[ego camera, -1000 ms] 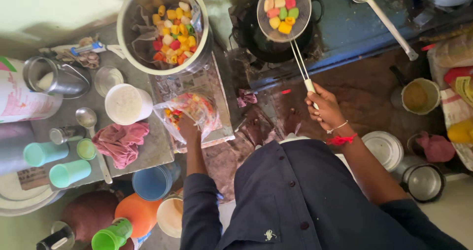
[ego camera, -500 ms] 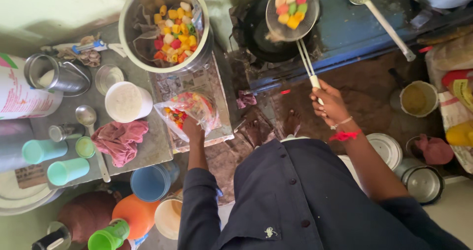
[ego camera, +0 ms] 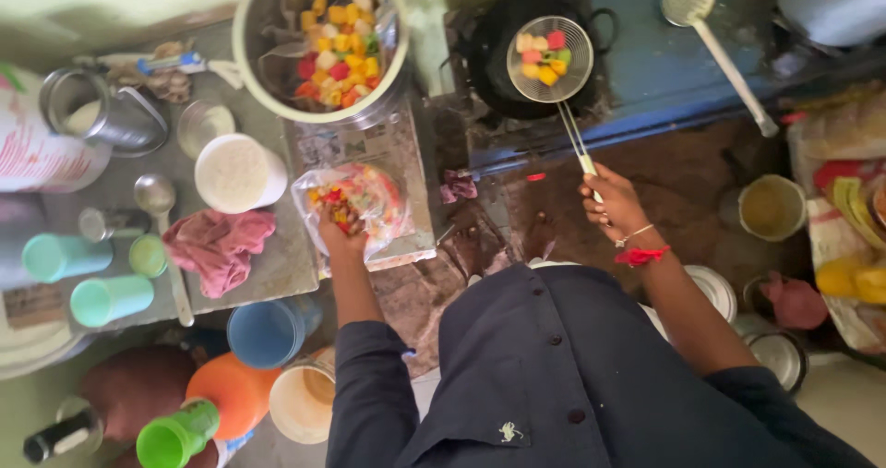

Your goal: The person fries small colored snack pellets in a pan of oil, using a mesh strainer to scoop them out of the oil and transfer them to a bowl.

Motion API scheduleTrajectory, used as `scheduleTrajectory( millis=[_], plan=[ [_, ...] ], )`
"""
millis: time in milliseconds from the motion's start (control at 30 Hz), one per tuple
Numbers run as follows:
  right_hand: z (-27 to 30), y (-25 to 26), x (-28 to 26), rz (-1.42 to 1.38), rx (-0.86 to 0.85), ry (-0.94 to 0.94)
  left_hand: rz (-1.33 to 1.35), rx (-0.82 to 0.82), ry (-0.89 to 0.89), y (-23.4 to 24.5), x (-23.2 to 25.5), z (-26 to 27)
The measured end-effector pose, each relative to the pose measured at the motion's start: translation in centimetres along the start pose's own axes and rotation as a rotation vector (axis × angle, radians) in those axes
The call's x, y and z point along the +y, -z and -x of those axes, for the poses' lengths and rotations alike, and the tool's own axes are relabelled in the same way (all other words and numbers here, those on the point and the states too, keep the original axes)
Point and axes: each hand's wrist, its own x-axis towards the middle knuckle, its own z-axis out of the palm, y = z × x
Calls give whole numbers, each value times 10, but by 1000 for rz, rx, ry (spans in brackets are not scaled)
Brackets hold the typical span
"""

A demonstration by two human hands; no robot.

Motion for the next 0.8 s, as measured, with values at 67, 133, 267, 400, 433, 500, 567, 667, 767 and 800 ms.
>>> scheduleTrajectory(
  millis=[67,133,267,400,433,500,567,667,767,800],
  plan=[
    [-3,1,1,-7,-8,-8,137,-44,3,6,2,3],
    [6,-8,-7,25,-8,12,246,-63,137,8,3,1],
    [43,-54,-54,225,35,131,212,-114,25,11,-7,-9],
    [67,-120,-98,356,12,158,278,-179,21,6,-9,-10],
    [67,-135,-101,398,-50,203,274,-118,25,5,-9,-11],
    [54,-162,-98,539,-125,332,275,-59,26,7,-11,-11],
    [24,-187,-85,804,-131,594,286,3,76,8,-10,-10],
    [-15,-218,-59,1070,-56,1014,270,-47,38,11,-11,-5],
    [-28,-233,-56,1117,13,1193,243,6,16,13,-9,1],
    [-27,-235,-58,1073,16,1124,242,11,12,14,-8,3]
  ],
)
